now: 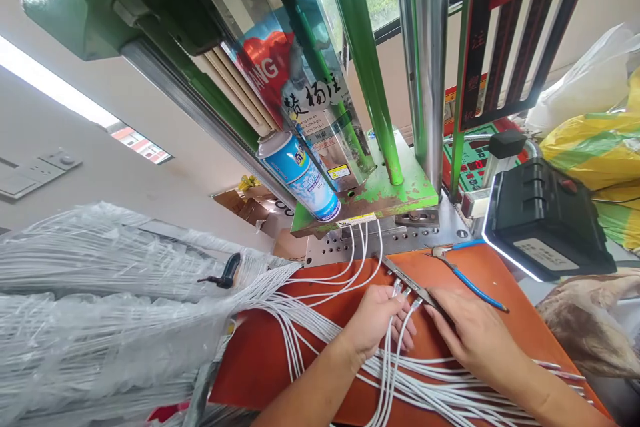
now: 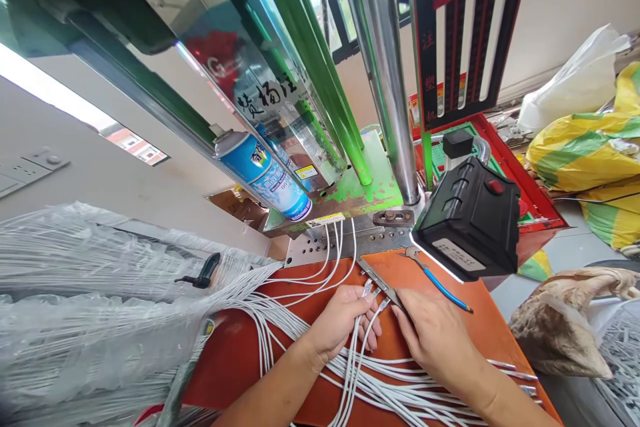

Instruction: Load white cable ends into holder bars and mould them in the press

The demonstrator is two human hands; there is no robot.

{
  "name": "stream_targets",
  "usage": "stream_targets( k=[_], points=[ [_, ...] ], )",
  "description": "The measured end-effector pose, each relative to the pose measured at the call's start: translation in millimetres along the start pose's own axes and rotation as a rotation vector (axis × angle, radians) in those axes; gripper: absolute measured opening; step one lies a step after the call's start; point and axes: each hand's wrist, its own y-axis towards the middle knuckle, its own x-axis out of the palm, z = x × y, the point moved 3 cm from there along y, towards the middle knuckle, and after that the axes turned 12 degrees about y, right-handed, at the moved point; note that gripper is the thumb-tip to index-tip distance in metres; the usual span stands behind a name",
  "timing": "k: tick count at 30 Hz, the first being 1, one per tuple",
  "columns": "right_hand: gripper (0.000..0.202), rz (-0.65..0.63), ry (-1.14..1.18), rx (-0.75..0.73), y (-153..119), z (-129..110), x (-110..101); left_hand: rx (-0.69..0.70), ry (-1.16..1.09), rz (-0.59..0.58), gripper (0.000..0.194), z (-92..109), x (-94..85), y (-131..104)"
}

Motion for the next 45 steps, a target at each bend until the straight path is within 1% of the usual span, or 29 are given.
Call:
stream_targets(
  k=[5,7,8,9,12,13,14,15,18,20,23,27,29,34,36,39,45],
  points=[
    [0.025,-0.063,0.036,-0.021,0,1,-1,0.037,0.073,0.011,0.058,1,1.4,1],
    [0.024,-0.041,0.028,-0.014,-1,2,-1,0.061,0.126,0.0,0.057,1,-0.7,-1],
    [0.024,-0.017,0.021,-0.005,-1,2,-1,0.073,0.164,0.017,0.056,1,-3.6,-3],
    [0.024,0.01,0.016,0.005,-1,3,-2,0.092,0.21,0.064,0.055,1,-8.1,-4],
    [0.025,0.051,0.025,0.041,-2,6,-1,0.192,0.343,0.32,0.046,1,-25.8,-10],
    [0.025,0.053,0.03,0.046,-2,7,-1,0.215,0.363,0.375,0.043,1,-30.2,-11],
    [0.025,0.049,0.033,0.049,-2,8,-1,0.216,0.364,0.392,0.04,0,-32.9,-12],
    [0.025,0.044,0.033,0.05,-2,8,0,0.194,0.351,0.376,0.037,-1,-34.0,-12],
    [0.025,0.039,0.029,0.035,-2,8,0,0.08,0.259,0.279,0.036,-2,-31.5,-9],
    [0.025,0.042,0.026,0.018,-1,7,0,0.055,0.216,0.249,0.037,1,-28.0,-6],
    [0.025,0.03,0.031,0.008,-1,4,-1,0.063,0.182,0.244,0.037,6,-23.0,-4],
    [0.023,-0.053,0.077,0.01,0,2,0,0.068,0.141,0.263,0.041,8,-20.1,-3],
    [0.023,-0.062,0.09,0.006,-1,2,-1,0.058,0.125,0.243,0.045,8,-21.9,-3],
    [0.025,0.018,0.067,-0.001,0,4,-3,0.005,0.135,0.091,0.059,8,-33.4,-3],
    [0.024,0.017,0.062,-0.001,0,4,-4,0.003,0.168,0.068,0.06,7,-37.2,-3],
    [0.024,0.007,0.064,0.0,0,4,-4,0.032,0.228,0.09,0.057,6,-38.3,-2],
    [0.023,0.001,0.075,-0.018,-2,3,-4,0.108,0.396,0.192,0.047,-2,-35.7,1]
  ],
)
